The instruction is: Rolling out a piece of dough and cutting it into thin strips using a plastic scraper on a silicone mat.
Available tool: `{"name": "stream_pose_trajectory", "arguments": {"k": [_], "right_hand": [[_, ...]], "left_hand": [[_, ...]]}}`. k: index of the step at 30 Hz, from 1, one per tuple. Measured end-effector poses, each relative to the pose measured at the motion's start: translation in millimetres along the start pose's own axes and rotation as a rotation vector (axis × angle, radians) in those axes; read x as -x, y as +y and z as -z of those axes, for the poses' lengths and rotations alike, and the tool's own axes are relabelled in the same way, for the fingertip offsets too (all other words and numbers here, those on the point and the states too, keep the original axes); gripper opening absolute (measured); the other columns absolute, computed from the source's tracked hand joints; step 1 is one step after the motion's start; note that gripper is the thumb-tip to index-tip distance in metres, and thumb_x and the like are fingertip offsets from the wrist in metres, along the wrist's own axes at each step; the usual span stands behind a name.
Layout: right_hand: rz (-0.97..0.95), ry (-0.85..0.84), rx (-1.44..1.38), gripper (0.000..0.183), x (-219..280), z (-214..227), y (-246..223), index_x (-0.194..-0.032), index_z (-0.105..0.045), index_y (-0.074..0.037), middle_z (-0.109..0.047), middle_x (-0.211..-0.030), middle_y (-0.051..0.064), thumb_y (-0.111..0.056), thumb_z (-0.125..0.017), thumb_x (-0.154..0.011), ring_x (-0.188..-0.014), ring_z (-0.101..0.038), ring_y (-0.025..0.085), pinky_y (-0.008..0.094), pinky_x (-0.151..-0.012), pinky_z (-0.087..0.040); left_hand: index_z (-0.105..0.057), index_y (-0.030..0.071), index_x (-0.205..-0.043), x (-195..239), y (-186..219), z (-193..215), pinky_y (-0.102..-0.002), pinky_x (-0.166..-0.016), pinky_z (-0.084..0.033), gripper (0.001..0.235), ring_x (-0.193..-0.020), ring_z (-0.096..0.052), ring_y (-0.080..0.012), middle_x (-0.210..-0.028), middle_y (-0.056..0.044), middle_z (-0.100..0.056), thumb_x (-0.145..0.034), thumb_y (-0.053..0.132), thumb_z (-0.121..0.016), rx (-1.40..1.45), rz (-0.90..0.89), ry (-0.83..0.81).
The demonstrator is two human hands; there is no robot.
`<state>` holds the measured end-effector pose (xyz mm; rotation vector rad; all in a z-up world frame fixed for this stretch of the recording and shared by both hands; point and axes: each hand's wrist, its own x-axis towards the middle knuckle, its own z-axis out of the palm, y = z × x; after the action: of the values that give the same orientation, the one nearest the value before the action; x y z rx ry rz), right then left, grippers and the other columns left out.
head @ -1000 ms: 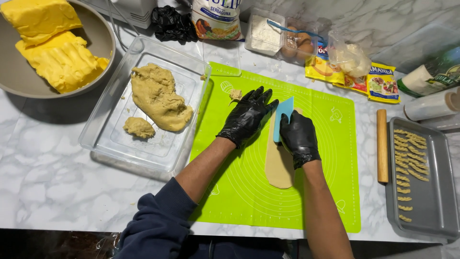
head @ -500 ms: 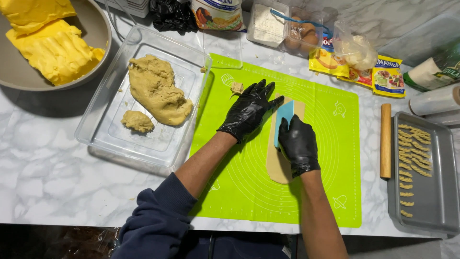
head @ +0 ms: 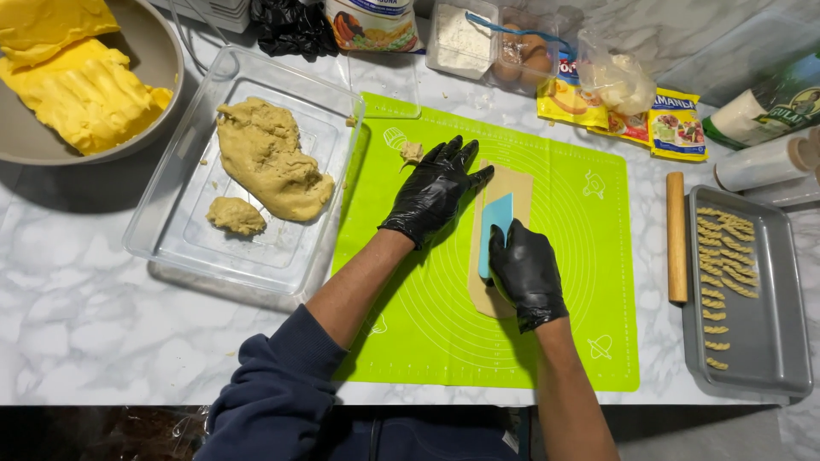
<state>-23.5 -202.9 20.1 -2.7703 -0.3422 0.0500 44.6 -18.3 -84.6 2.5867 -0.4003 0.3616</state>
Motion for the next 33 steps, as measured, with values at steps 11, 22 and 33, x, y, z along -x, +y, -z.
{"name": "stream_pose_trajectory", "arguments": {"k": [11,22,33], "right_hand": [[0.053,0.063,0.062,0.037,-10.7,-9.2,7.8,-0.079,-0.059,0.0,-0.063,-0.062,0.028,-0.027,-0.057,-0.103,-0.074,-0.068,0.053,0.055,-0.054,-0.052],[0.016,0.026,0.055,0.035,31.8,-3.0,-4.0,-0.082,-0.06,0.002,-0.063,-0.064,0.031,-0.025,-0.056,-0.104,-0.073,-0.069,0.053,0.056,-0.054,-0.054],[0.114,0.079,0.143,0.033,55.1,-6.3,-2.4,-0.099,-0.068,0.007,-0.064,-0.062,0.029,-0.025,-0.061,-0.103,-0.067,-0.07,0.05,0.051,-0.048,-0.056]], "left_hand": [[-0.053,0.046,-0.147,0.0,2.3,3.4,-0.045,-0.126,-0.029,0.049,-0.154,-0.033,-0.0314,-0.167,-0.003,-0.035,-0.104,0.023,-0.054,-0.002,0.005,0.01],[-0.052,0.047,-0.148,-0.7,-1.7,-2.9,-0.045,-0.126,-0.027,0.045,-0.155,-0.031,-0.0315,-0.167,-0.004,-0.035,-0.107,0.029,-0.053,0.01,0.007,0.001],[-0.048,0.049,-0.15,0.3,-0.7,-4.2,-0.043,-0.128,-0.024,0.043,-0.156,-0.028,-0.0274,-0.169,0.0,-0.03,-0.11,0.034,-0.045,0.009,0.017,0.017]]}}
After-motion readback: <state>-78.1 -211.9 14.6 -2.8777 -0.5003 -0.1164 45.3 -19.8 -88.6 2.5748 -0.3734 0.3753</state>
